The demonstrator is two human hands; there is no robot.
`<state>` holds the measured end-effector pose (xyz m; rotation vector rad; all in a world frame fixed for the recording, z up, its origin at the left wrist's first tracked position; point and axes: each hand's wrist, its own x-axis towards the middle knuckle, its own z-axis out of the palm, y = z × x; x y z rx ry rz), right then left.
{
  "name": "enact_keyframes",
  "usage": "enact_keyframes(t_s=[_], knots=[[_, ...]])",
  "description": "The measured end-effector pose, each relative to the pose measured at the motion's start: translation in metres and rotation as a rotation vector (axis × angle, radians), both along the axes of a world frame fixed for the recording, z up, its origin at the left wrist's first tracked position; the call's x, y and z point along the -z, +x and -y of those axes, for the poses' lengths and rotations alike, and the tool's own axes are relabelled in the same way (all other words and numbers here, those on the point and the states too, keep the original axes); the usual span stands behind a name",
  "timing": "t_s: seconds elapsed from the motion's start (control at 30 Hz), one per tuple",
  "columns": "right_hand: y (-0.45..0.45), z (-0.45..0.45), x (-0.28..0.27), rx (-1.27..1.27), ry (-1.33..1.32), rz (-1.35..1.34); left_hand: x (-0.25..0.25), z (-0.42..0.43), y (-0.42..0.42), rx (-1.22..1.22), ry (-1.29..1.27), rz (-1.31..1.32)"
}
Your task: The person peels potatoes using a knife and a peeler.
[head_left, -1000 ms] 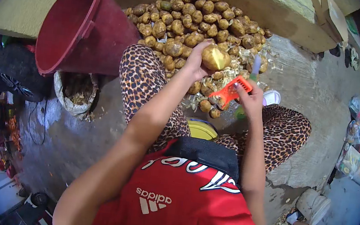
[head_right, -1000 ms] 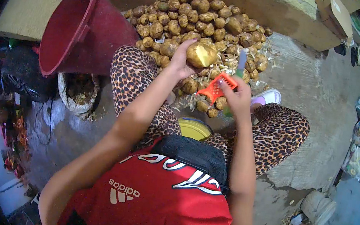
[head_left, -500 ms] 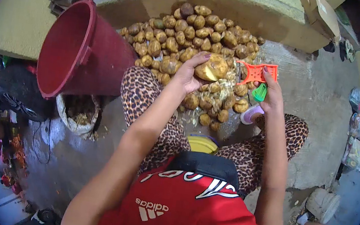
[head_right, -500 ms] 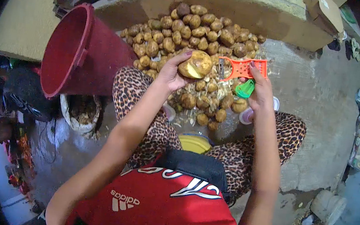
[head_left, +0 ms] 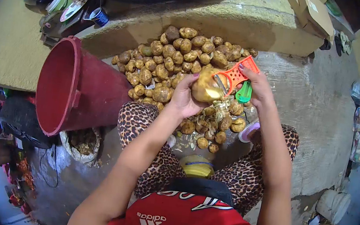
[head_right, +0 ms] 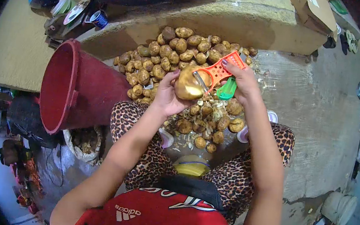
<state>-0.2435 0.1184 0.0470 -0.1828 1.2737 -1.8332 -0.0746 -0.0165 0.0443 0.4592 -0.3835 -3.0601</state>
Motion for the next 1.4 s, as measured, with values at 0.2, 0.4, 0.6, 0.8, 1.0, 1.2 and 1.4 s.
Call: enact_keyframes(t_s=[0.2, 0.4, 0.6, 0.8, 1.0, 1.2, 1.4], knots=[[-0.017, 0.010, 0.006, 0.086, -0.033, -0.058, 0.010, 0.001, -0.003, -0.036, -0.223, -0.019], [-0.023, 0.008, -0.012, 0.100, 0.069, -0.053, 0.013, 0.002, -0.008, -0.124, -0.522, 0.123], [-0.005, 0.019, -0.005, -0.008, 0.085, -0.353, 0.018, 0.002, -0.009, -0.101, -0.728, 0.079], [-0.005, 0.012, -0.010, -0.089, 0.111, -0.515, 0.016, 0.002, -0.005, -0.033, -0.825, 0.078], [-0.057, -0.011, -0.004, 0.268, 0.227, -0.611, 0.008, 0.004, 0.003, 0.009, -0.824, 0.032], [-0.041, -0.004, 0.003, 0.240, 0.108, -0.469, 0.016, 0.006, 0.003, -0.036, -0.710, 0.053], [-0.044, -0.014, -0.012, 0.297, 0.471, -1.199, 0.012, 0.003, -0.001, -0.038, -0.485, -0.002]])
